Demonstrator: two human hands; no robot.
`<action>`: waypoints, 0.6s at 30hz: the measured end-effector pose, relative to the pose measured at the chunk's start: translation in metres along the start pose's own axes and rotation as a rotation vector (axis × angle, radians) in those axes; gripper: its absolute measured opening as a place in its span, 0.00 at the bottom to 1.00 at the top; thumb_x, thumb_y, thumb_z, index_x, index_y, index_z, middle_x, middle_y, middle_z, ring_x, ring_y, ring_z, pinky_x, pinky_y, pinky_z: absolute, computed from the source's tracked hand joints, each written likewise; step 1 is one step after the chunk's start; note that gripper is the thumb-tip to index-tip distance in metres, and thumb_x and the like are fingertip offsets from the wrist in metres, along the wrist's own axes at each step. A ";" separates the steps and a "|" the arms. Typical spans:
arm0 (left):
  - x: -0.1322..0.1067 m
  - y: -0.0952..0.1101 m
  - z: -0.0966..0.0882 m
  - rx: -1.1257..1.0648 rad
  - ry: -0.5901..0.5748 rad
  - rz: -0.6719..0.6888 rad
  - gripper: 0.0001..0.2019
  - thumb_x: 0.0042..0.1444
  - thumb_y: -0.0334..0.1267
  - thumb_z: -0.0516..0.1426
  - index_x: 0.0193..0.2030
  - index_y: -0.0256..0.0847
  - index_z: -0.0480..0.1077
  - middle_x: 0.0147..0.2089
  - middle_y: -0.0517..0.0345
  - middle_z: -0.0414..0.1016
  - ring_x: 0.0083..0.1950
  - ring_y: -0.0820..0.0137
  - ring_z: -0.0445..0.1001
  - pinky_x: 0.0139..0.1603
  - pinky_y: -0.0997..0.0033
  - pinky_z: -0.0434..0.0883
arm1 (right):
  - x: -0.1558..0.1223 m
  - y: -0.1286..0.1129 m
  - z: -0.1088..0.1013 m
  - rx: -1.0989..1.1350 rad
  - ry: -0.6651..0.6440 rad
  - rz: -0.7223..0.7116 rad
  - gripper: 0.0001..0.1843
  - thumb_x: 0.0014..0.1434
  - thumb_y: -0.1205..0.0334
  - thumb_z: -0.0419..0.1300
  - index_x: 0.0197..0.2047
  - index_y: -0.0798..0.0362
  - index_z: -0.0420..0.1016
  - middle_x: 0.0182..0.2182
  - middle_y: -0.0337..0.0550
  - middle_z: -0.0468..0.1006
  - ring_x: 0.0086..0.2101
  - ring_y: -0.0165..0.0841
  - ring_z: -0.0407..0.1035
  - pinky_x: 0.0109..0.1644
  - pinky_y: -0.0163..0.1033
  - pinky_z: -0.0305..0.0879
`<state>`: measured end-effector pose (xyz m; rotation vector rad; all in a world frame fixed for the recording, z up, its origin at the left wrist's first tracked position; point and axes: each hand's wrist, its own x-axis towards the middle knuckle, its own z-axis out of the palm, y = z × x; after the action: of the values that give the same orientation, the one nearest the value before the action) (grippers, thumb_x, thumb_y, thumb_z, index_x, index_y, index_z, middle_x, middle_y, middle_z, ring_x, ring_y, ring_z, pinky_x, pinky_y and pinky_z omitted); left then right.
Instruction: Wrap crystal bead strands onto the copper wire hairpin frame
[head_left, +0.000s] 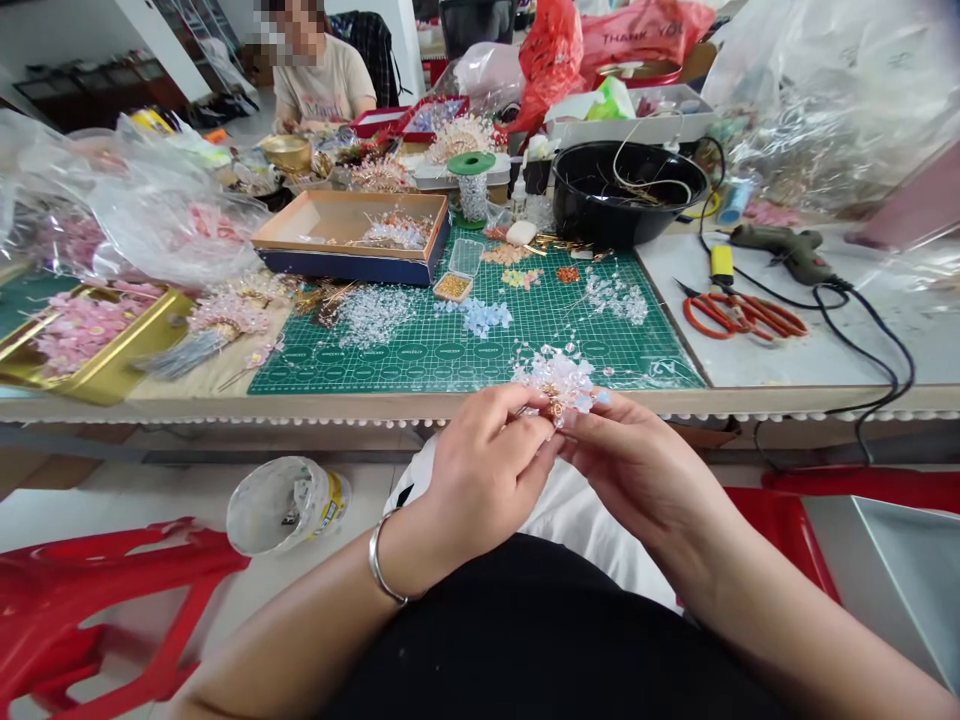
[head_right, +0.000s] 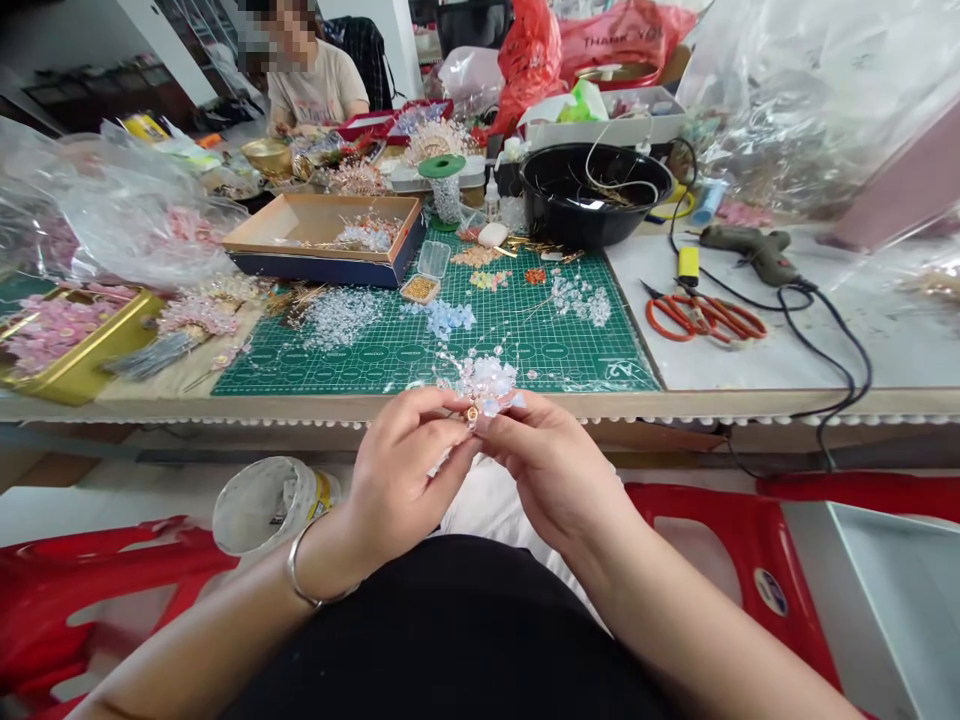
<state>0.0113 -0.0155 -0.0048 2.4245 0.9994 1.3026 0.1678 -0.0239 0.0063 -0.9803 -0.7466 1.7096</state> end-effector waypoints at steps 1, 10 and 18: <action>0.001 0.001 -0.001 -0.041 -0.014 -0.019 0.01 0.58 0.30 0.57 0.37 0.38 0.70 0.46 0.50 0.71 0.50 0.67 0.72 0.52 0.63 0.71 | 0.000 0.000 0.000 0.001 -0.006 0.001 0.04 0.51 0.61 0.67 0.32 0.50 0.79 0.32 0.40 0.78 0.34 0.31 0.70 0.45 0.38 0.67; 0.013 0.005 -0.009 -0.340 -0.153 -0.349 0.11 0.56 0.26 0.53 0.46 0.39 0.66 0.47 0.53 0.69 0.49 0.69 0.70 0.44 0.70 0.74 | -0.002 -0.006 -0.003 -0.066 -0.054 -0.016 0.04 0.53 0.62 0.65 0.32 0.54 0.78 0.29 0.41 0.77 0.33 0.30 0.70 0.42 0.35 0.66; 0.019 0.004 -0.012 -0.165 -0.208 -0.325 0.10 0.57 0.30 0.56 0.47 0.41 0.69 0.47 0.54 0.72 0.43 0.70 0.74 0.33 0.74 0.72 | -0.007 -0.009 -0.002 -0.051 -0.082 0.026 0.08 0.57 0.63 0.61 0.27 0.55 0.71 0.18 0.33 0.63 0.23 0.25 0.61 0.35 0.36 0.66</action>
<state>0.0112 -0.0076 0.0169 2.1139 1.1206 0.9617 0.1746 -0.0272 0.0142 -0.9636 -0.8370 1.7696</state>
